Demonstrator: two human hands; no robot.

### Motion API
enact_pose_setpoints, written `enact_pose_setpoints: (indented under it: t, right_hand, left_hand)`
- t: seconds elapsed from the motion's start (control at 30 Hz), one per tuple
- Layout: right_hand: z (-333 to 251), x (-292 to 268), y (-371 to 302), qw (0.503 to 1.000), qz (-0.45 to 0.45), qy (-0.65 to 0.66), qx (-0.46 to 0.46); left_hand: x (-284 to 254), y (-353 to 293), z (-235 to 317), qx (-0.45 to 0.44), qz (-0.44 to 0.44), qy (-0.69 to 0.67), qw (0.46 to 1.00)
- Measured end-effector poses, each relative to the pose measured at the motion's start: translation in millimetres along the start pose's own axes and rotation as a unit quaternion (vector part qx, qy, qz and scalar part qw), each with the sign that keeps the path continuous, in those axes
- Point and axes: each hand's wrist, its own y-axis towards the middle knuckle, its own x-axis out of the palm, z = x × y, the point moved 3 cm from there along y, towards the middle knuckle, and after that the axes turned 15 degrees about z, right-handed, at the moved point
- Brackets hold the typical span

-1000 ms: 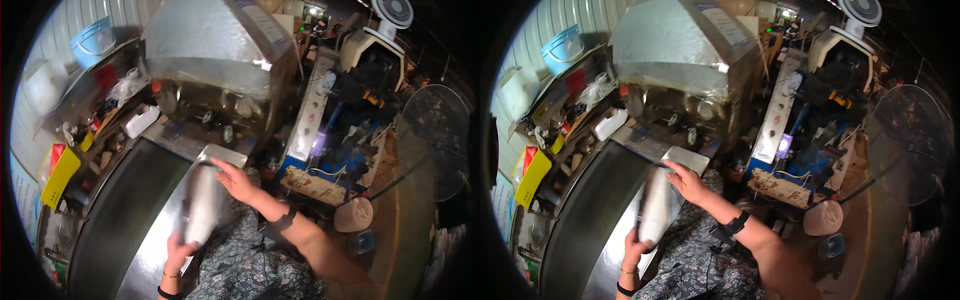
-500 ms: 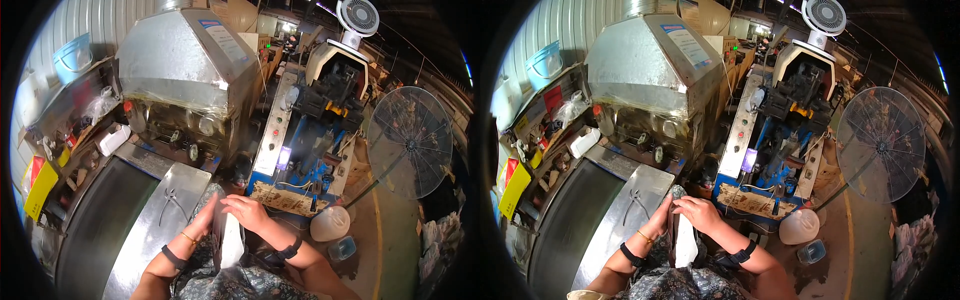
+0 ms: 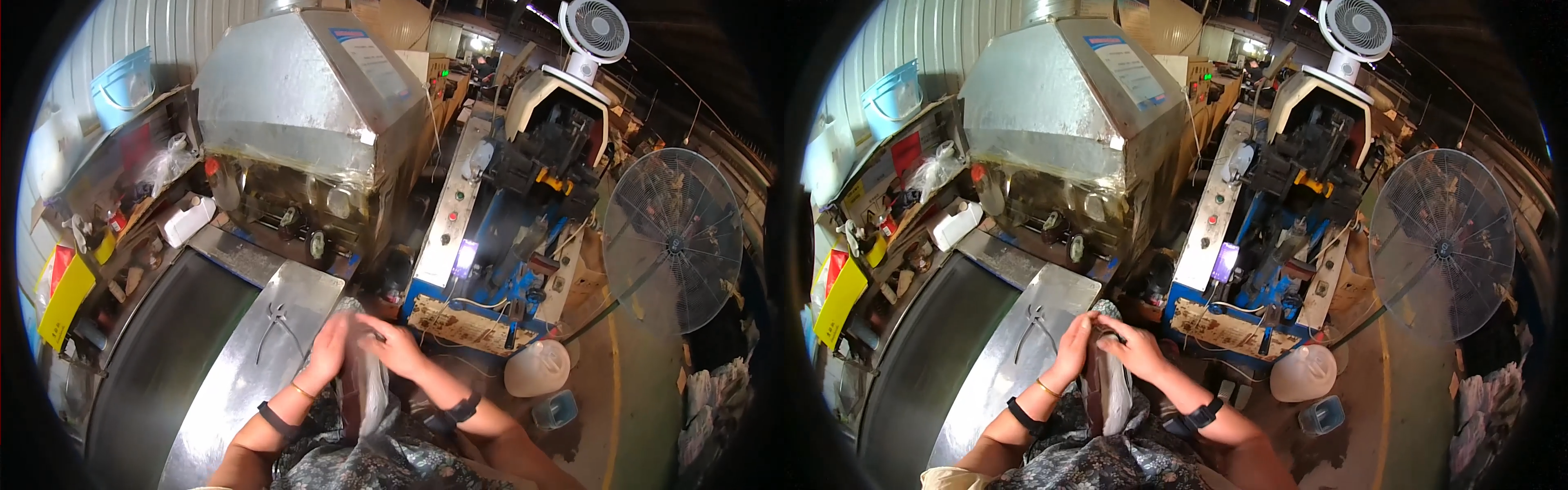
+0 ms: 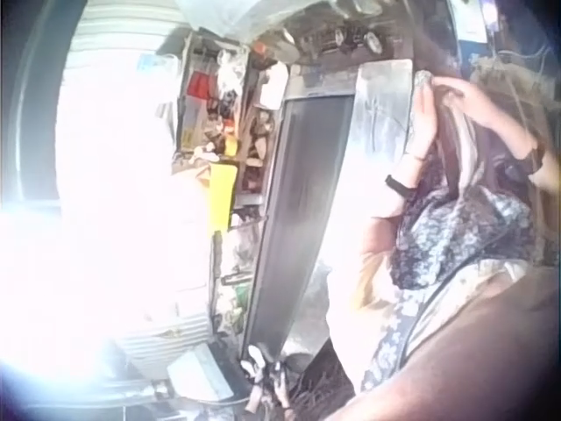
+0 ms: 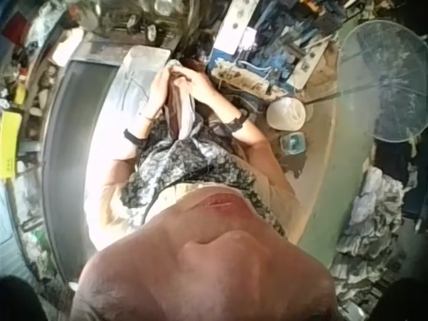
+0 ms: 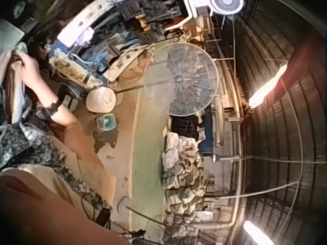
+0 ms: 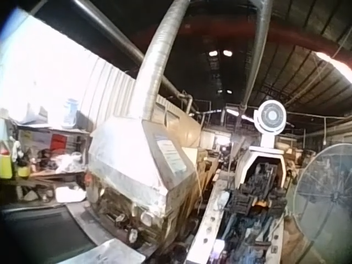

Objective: Assembling shoe components by pressing soles onto lasted uppers and utilizing industrial machinery.

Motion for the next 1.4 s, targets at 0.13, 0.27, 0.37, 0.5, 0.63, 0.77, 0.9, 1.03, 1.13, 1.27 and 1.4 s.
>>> enact_pose_setpoints:
  t: [0.13,0.27,0.37,0.5,0.63,0.77,0.9,1.03,1.13,1.27,1.4]
  right_hand:
    - [92,56,-117,0.945,0.111,0.148,0.272]
    - [70,26,-84,0.979,-0.006,-0.033,0.200]
    - [83,23,-43,0.983,-0.051,0.039,0.172]
    - [121,81,-78,0.828,-0.018,0.178,0.531]
    - [120,91,-79,0.849,-0.146,0.026,0.508]
    - [69,86,-44,0.920,-0.211,-0.275,0.181]
    - [66,98,-26,0.872,-0.191,-0.448,0.048]
    - [79,78,-43,0.918,-0.204,-0.294,0.170]
    - [108,75,-87,0.937,-0.109,0.145,0.299]
    - [106,107,-60,0.941,-0.058,0.137,0.305]
    - [62,120,-36,0.929,-0.181,-0.154,0.283]
  left_hand:
    - [-22,-6,-1,0.017,-0.138,0.272,0.952]
    - [-44,5,-73,-0.224,-0.149,0.070,0.961]
    - [-45,21,-30,-0.297,-0.101,-0.048,0.948]
    - [-51,-9,-69,-0.373,-0.031,-0.090,0.923]
    - [-74,-22,-74,-0.358,-0.027,-0.058,0.932]
    - [-74,-19,-84,-0.331,-0.057,-0.043,0.941]
    - [-68,-1,-87,-0.340,-0.080,0.004,0.937]
    - [-74,0,-90,-0.306,-0.120,0.083,0.941]
    - [-67,4,-82,-0.416,-0.095,-0.125,0.896]
    - [-71,-30,-126,-0.353,0.165,-0.021,0.921]
    - [-78,-9,-39,-0.150,-0.046,0.536,0.830]
